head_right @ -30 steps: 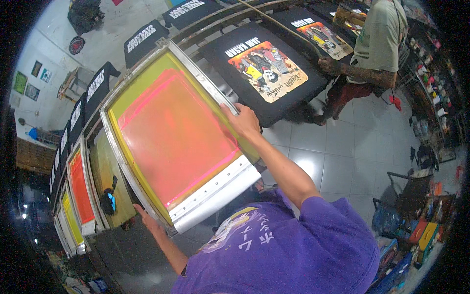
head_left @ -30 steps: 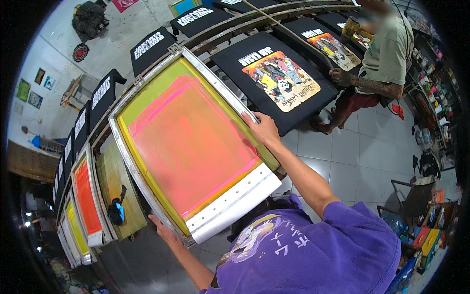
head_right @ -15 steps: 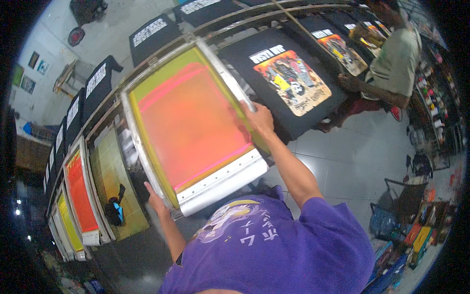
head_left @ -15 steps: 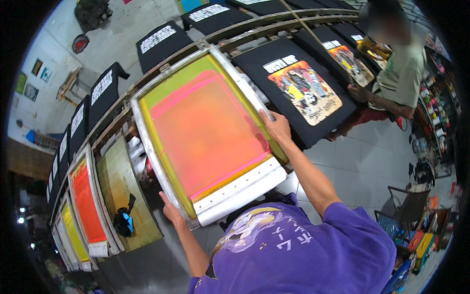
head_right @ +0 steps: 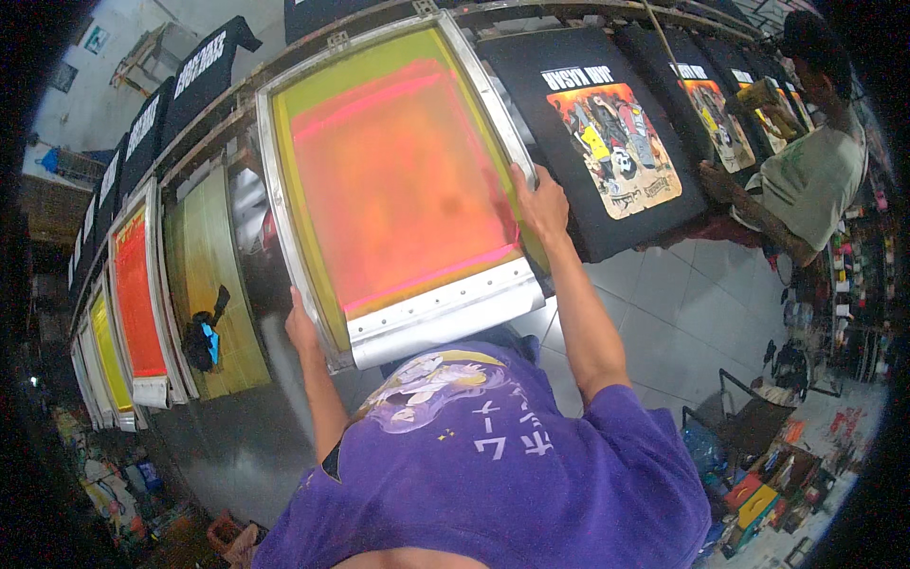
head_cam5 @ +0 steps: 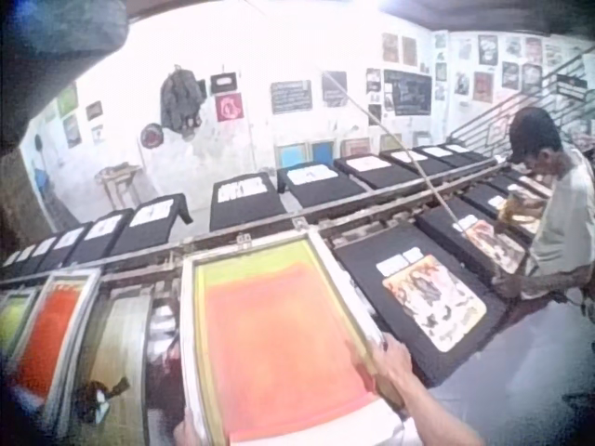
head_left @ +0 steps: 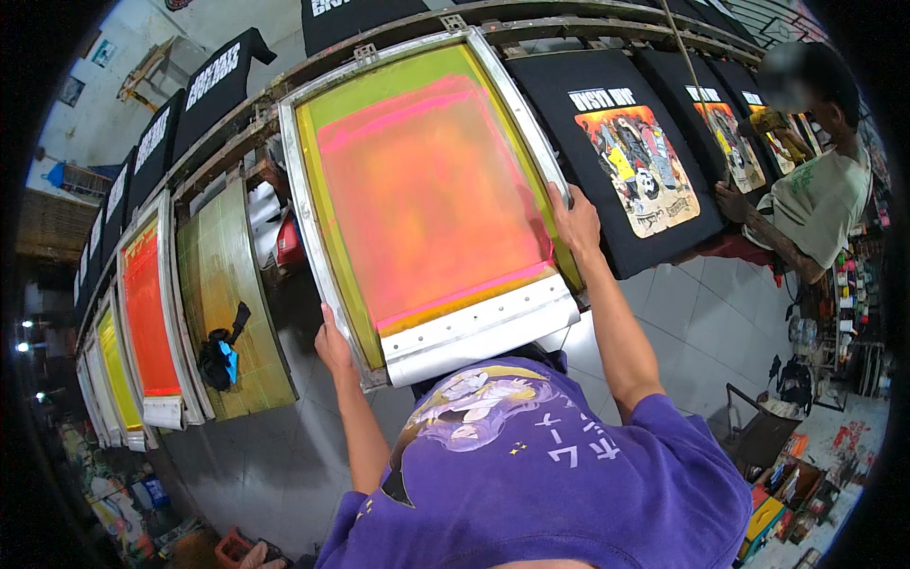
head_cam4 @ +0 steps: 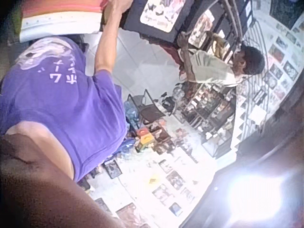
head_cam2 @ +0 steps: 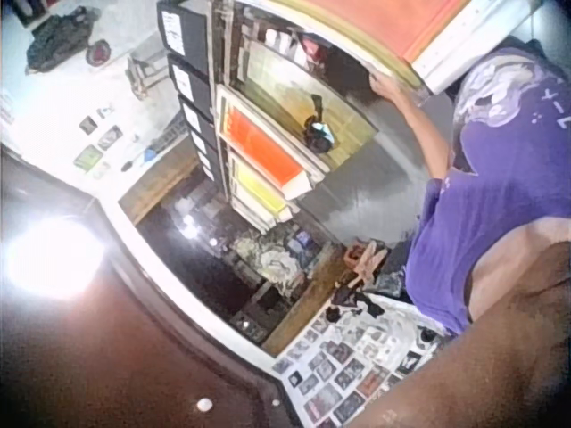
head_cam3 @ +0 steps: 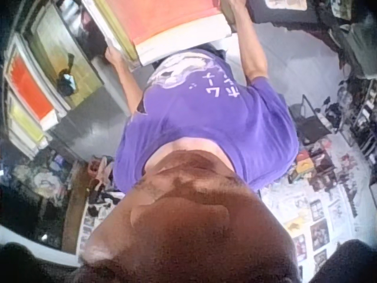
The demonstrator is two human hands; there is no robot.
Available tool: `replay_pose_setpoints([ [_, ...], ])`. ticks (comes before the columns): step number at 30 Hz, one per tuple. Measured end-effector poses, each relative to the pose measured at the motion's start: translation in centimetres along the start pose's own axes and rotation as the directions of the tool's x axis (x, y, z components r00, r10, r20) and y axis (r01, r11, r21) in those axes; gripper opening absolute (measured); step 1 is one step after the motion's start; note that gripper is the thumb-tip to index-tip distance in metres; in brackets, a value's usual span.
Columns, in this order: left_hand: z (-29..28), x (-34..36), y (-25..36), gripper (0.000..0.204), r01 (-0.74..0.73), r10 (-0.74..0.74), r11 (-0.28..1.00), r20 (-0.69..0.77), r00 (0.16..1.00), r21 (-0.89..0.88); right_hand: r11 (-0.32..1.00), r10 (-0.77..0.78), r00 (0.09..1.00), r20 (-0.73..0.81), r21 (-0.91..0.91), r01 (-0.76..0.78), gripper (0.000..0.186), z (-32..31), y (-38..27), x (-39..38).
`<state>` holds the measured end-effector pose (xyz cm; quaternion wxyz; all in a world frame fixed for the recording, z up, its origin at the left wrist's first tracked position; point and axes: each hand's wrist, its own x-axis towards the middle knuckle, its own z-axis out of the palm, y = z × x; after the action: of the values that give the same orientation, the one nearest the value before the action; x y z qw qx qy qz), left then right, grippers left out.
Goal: The person performs screen printing on black t-shirts in a workshop. They position a screen frame over a shirt, apply pink ink, and use a squeegee to pull the ink across the mesh. The process is repeated for multiple shirts, with the person handling the screen frame and squeegee to transfer the design.
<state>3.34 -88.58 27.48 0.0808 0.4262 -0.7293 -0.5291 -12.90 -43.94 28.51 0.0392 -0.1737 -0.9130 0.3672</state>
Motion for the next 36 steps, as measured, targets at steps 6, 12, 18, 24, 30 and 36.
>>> replay_pose_setpoints([
  [6,1.1,5.3,0.8,0.074,-0.149,0.147,0.977,0.021,0.989,0.155,0.996,-0.074,0.997,0.035,-0.047,0.075,0.065,0.9,0.3,3.3],
  [12,3.2,7.6,1.6,0.077,-0.190,0.236,0.933,-0.121,0.964,0.307,0.996,-0.083,0.994,-0.071,0.005,0.084,0.055,1.9,0.1,3.9],
  [18,2.7,7.7,1.2,0.086,-0.120,0.158,0.945,-0.104,0.982,0.303,0.999,-0.025,0.998,-0.064,0.043,0.028,0.052,1.7,-0.2,3.7],
  [24,2.6,9.3,0.3,0.092,-0.021,0.077,0.933,-0.142,0.987,0.359,0.999,-0.008,1.000,-0.030,0.042,0.009,0.053,1.9,0.1,3.9],
  [30,2.5,9.0,0.8,0.096,-0.019,0.074,0.938,-0.147,0.986,0.347,0.999,-0.007,0.999,-0.032,0.048,0.009,0.053,1.5,-0.4,3.7],
  [36,2.7,8.6,1.1,0.092,-0.076,0.125,0.942,-0.132,0.983,0.326,0.997,0.003,1.000,-0.003,0.077,-0.003,0.055,1.3,-0.5,3.7],
])
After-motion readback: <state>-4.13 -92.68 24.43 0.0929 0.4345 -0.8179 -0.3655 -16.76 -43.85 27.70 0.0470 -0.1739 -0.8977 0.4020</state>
